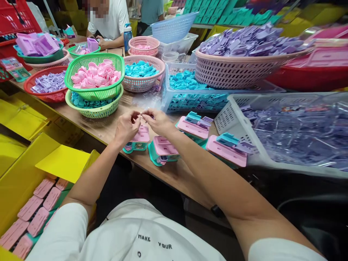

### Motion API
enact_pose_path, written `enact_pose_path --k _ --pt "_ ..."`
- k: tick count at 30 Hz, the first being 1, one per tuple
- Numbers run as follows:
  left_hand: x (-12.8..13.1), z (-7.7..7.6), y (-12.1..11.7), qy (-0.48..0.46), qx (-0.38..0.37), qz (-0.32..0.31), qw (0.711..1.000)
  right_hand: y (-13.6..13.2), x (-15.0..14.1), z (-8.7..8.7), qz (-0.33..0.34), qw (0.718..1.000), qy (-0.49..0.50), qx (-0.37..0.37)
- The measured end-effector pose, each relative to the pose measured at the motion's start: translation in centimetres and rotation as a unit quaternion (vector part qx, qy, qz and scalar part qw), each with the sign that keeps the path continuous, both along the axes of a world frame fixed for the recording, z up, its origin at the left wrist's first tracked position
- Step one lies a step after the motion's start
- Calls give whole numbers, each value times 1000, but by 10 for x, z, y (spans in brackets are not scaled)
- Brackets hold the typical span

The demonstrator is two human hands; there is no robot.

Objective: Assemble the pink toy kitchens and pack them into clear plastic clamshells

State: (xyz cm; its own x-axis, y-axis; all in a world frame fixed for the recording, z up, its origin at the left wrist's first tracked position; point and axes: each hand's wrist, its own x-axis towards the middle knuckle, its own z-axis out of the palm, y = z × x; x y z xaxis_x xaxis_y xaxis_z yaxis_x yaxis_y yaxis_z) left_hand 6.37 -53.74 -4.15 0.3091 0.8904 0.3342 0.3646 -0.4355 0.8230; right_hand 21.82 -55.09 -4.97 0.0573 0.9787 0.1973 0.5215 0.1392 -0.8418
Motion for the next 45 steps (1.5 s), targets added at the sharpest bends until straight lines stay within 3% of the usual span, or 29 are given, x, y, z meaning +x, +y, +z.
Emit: enact_pose_path --k 4,7,14,18,20,22,25,29,31,37,42,45 --pt "7 17 -2 -73 -173 -65 980 0 -4 3 -31 988 151 -32" --pt "11 25 0 -110 -234 -86 962 -8 -5 3 -25 973 226 -25" --pt "7 28 4 -135 -268 -92 949 -30 -8 13 3 988 114 104" --pt "0 28 7 -173 -322 -147 919 -25 -5 12 36 985 154 75" --pt "-3 26 8 -165 -318 -160 920 -22 -1 10 77 983 158 49" --pt "-6 23 9 -136 -277 -156 938 -20 2 10 89 987 121 58" --pt "-11 20 12 -73 -213 -153 962 -20 6 13 70 991 -22 114" --pt "-16 23 20 16 -228 -194 954 -19 12 16 102 972 -185 102" --pt "-16 27 22 44 -241 -209 947 -18 15 15 131 973 -181 63" --pt "-14 37 24 78 -270 -189 941 -14 23 18 145 987 -44 -43" --pt "-12 35 32 117 -262 -173 942 4 30 31 204 972 -72 -87" --pt "-14 32 38 147 -242 -145 948 13 29 29 224 966 -59 -117"
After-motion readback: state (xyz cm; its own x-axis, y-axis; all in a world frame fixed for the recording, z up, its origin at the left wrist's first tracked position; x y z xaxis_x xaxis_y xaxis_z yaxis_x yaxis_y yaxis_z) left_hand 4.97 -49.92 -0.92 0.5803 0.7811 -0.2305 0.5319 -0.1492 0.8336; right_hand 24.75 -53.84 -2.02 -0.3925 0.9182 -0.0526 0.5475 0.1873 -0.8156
